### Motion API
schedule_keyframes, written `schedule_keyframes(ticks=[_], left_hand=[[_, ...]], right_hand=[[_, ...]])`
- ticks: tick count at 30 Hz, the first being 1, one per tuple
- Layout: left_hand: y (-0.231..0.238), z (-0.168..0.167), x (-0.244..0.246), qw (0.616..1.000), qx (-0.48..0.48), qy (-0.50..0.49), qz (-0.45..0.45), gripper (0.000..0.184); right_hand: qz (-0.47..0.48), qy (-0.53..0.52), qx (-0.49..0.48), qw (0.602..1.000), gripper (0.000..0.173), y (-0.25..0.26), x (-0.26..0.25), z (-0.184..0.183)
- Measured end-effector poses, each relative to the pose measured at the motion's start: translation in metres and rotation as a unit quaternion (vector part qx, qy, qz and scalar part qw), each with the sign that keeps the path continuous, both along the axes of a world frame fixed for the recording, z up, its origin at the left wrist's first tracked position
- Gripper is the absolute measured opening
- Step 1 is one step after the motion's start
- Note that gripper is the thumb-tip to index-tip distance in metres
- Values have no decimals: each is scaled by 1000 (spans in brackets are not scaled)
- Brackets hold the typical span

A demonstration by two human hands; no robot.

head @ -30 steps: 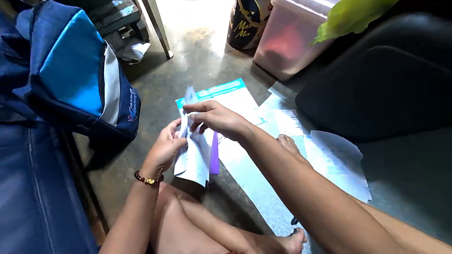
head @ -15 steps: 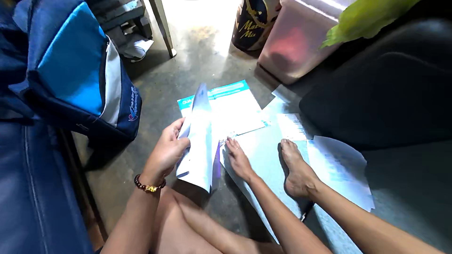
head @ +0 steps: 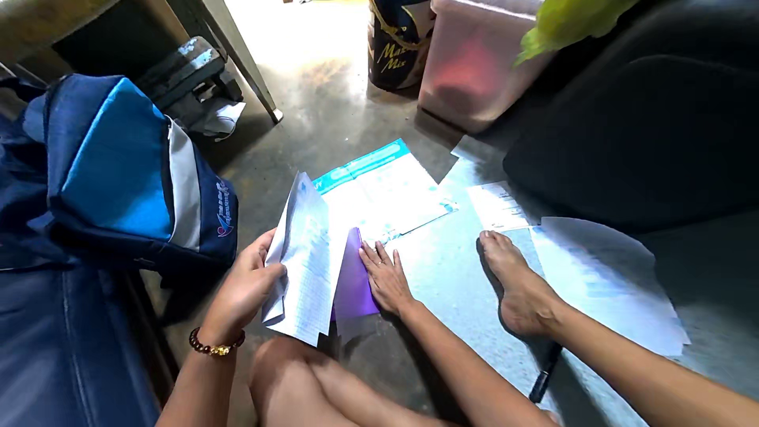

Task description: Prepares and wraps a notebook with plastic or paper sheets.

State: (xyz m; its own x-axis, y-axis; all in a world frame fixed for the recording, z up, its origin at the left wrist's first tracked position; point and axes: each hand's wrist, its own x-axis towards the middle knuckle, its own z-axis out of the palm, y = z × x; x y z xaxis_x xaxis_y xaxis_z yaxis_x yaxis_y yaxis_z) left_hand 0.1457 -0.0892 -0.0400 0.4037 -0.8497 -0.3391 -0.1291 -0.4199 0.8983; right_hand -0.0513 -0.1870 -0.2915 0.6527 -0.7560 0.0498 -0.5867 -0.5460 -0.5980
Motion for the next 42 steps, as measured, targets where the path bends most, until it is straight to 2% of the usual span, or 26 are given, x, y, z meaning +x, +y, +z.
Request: schedule_keyframes(ticks=[4,9,22,27,34,42], left_hand=[[2,-1,7,1000,18,-15,4,51],[7,-6,14,999,32,-15,6,53],[13,-17,27,996,53,-65,13,57],[17,-31,35,994,71,-79,20,55],[21,-40,47,996,57,-60,24,54],[24,-52,55,995,75,-60,31,51]], right_hand=[[14,35,4,999,52,-4,4,2],[26,47,-26,998,53,-2,3,-7],[82,72,-17,994,56,-15,-3,-1],[70,81,-8,994,57,-13,0,1],[11,25,-59,998,55,-6,11,-3],[2,48,-75,996,56,-7,20,-3]])
